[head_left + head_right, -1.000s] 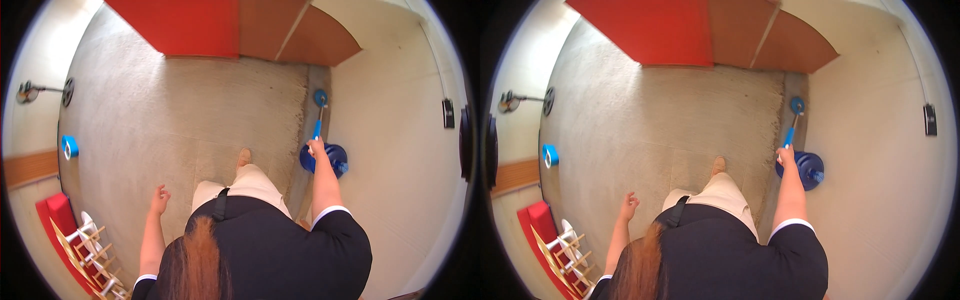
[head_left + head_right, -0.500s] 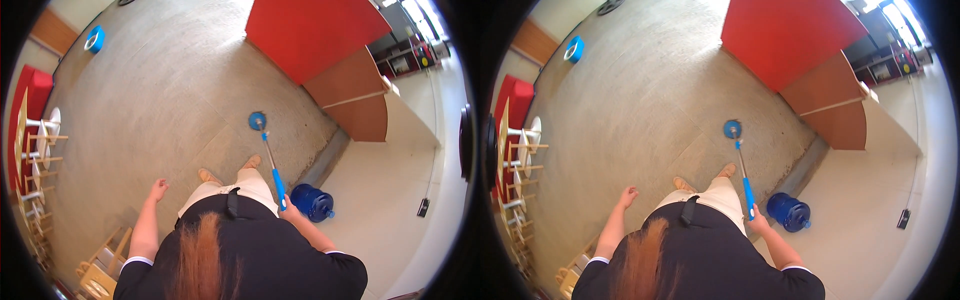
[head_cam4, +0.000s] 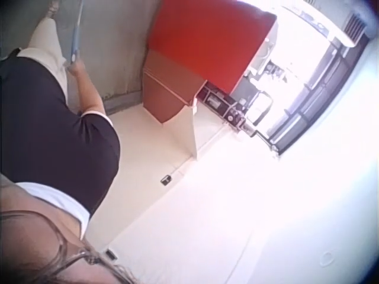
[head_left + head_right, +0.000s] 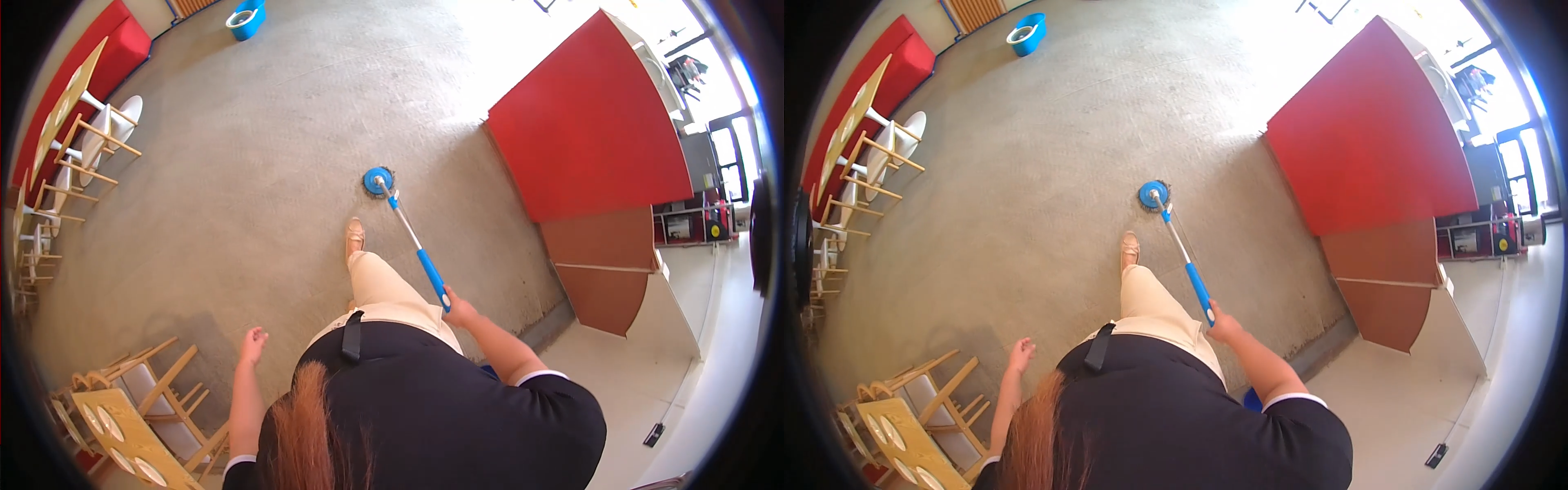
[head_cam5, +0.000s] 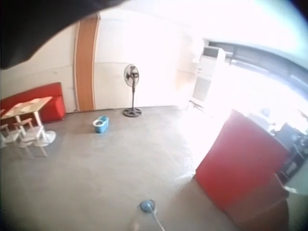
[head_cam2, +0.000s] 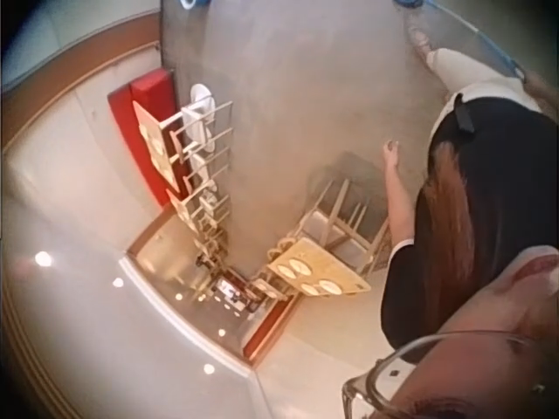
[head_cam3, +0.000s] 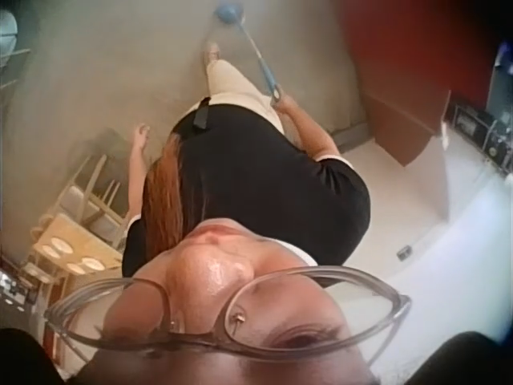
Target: Mopping the floor in a restaurant dining area.
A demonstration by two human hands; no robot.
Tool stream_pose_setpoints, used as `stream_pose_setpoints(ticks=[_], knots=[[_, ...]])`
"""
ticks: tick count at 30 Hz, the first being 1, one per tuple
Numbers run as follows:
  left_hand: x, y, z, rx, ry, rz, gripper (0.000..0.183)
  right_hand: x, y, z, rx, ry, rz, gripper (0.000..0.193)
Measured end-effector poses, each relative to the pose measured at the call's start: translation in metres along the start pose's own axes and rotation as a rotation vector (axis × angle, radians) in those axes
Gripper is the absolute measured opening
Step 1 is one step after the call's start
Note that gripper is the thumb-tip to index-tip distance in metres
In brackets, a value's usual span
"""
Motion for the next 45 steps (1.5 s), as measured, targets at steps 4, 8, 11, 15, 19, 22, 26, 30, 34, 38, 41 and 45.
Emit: stream_pose_setpoints(ticks=[4,8,11,15,19,22,26,30,34,38,41,45], knots=[[0.022,0.011,0.006,-0.1,0.078,0.016,0.035,0.076,0.05,-0.064,-0.077,0.062,0.043,0.088],[0.046,0.037,0.035,-0.125,0.184,0.022,0.035,0.164,0.109,-0.141,-0.077,0.033,-0.004,0.086],[0.062,0.063,0.061,-0.157,0.288,-0.013,0.036,0.231,0.149,-0.212,-0.048,0.08,0.03,0.084],[0.1,0.109,0.108,-0.158,0.211,0.019,0.037,0.311,0.199,-0.318,-0.082,0.096,0.058,0.083],[0.137,0.147,0.164,-0.228,0.056,0.112,0.036,0.364,0.245,-0.412,0.013,0.021,0.015,0.083],[0.168,0.176,0.198,-0.168,0.033,0.084,0.035,0.393,0.259,-0.465,0.145,0.026,-0.001,0.083],[0.215,0.213,0.218,-0.053,0.195,0.02,0.034,0.414,0.264,-0.491,0.07,0.039,0.075,0.085],[0.282,0.269,0.226,0.21,0.247,-0.147,0.035,0.392,0.254,-0.484,-0.013,0.077,0.066,0.088],[0.377,0.346,0.246,0.023,0.281,-0.13,0.034,0.341,0.234,-0.484,-0.136,0.029,-0.007,0.09],[0.473,0.431,0.319,-0.131,0.089,0.169,0.033,0.32,0.219,-0.511,-0.067,-0.138,-0.094,0.087],[0.51,0.463,0.389,-0.134,0.038,0.173,0.034,0.333,0.217,-0.542,-0.126,-0.198,-0.112,0.08],[0.561,0.474,0.468,-0.034,-0.143,0.081,0.035,0.371,0.223,-0.58,-0.007,-0.261,-0.062,0.071]])
Point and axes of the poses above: each hand's wrist, its own x-axis towards the middle knuckle, its own y-axis out of the back of the hand, z = x × y, the point moved 2 cm from there along x, towards the middle knuckle, and after that the axes turned 11 degrees about x, right-handed, at the moved point
